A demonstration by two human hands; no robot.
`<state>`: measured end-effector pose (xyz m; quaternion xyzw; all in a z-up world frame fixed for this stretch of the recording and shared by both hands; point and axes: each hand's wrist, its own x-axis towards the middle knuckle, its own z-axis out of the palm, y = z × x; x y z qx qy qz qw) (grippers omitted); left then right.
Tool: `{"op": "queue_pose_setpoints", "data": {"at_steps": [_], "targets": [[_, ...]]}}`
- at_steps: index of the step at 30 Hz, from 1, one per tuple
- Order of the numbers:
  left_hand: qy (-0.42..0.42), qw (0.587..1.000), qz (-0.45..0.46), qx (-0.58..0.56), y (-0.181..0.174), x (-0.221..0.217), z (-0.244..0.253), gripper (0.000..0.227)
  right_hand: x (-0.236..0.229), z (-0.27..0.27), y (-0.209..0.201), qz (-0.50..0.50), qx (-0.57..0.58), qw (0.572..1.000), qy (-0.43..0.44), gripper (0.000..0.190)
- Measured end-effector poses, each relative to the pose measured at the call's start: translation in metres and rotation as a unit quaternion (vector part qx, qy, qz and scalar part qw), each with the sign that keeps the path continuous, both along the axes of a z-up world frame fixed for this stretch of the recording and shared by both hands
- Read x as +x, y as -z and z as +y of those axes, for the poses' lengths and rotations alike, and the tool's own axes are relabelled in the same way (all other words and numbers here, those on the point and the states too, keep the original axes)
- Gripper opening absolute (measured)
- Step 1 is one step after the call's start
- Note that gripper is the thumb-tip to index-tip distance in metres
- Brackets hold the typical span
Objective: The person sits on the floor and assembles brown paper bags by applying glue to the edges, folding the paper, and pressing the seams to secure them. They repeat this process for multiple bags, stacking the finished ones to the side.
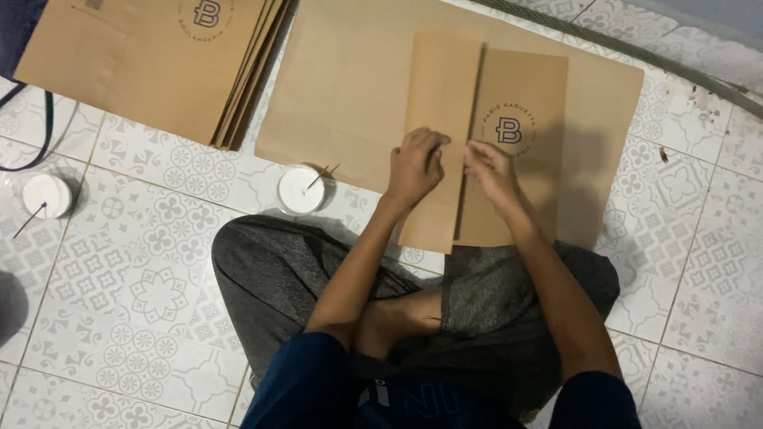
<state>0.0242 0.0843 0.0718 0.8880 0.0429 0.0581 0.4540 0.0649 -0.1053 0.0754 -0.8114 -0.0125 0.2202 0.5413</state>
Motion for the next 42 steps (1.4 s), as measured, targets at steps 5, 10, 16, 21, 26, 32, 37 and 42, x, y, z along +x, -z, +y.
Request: {"op": "queue_pose_setpoints", "data": {"at_steps": [5, 10, 16, 21, 26, 32, 37, 42], "targets": [[-0.097, 0.987, -0.054, -0.117, -0.023, -0.008, 0.002, 0.033, 0.001, -0.015, 0.014, -0.007, 0.007, 1.000, -0.010, 0.060], [-0.121, 0.969, 0.017, -0.215, 0.052, 0.003, 0.007, 0.061, 0.010, -0.039, 0.020, -0.010, -0.034, 0.999, -0.004, 0.063], [-0.113, 0.959, 0.043, -0.258, 0.032, -0.004, 0.004, 0.069, 0.010, -0.045, 0.037, -0.014, -0.006, 1.000, 0.011, 0.063], [-0.126, 0.961, 0.088, -0.232, 0.023, -0.010, 0.019, 0.052, 0.009, -0.031, 0.040, -0.036, -0.014, 0.999, -0.002, 0.062], [-0.136, 0.962, 0.110, -0.209, 0.056, -0.009, 0.042, 0.033, 0.002, 0.001, 0.035, -0.098, -0.008, 0.994, -0.048, 0.066], [-0.206, 0.944, 0.090, -0.243, 0.082, -0.007, 0.050, 0.035, -0.011, 0.042, -0.016, -0.373, -0.151, 0.913, -0.062, 0.076], [-0.220, 0.938, 0.067, -0.261, 0.087, -0.008, 0.032, 0.034, 0.001, 0.052, -0.057, -0.413, -0.294, 0.822, -0.259, 0.047], [-0.233, 0.935, 0.045, -0.265, 0.073, -0.016, -0.006, 0.026, -0.001, 0.071, -0.094, -0.158, -0.390, 0.815, -0.399, 0.045]]}}
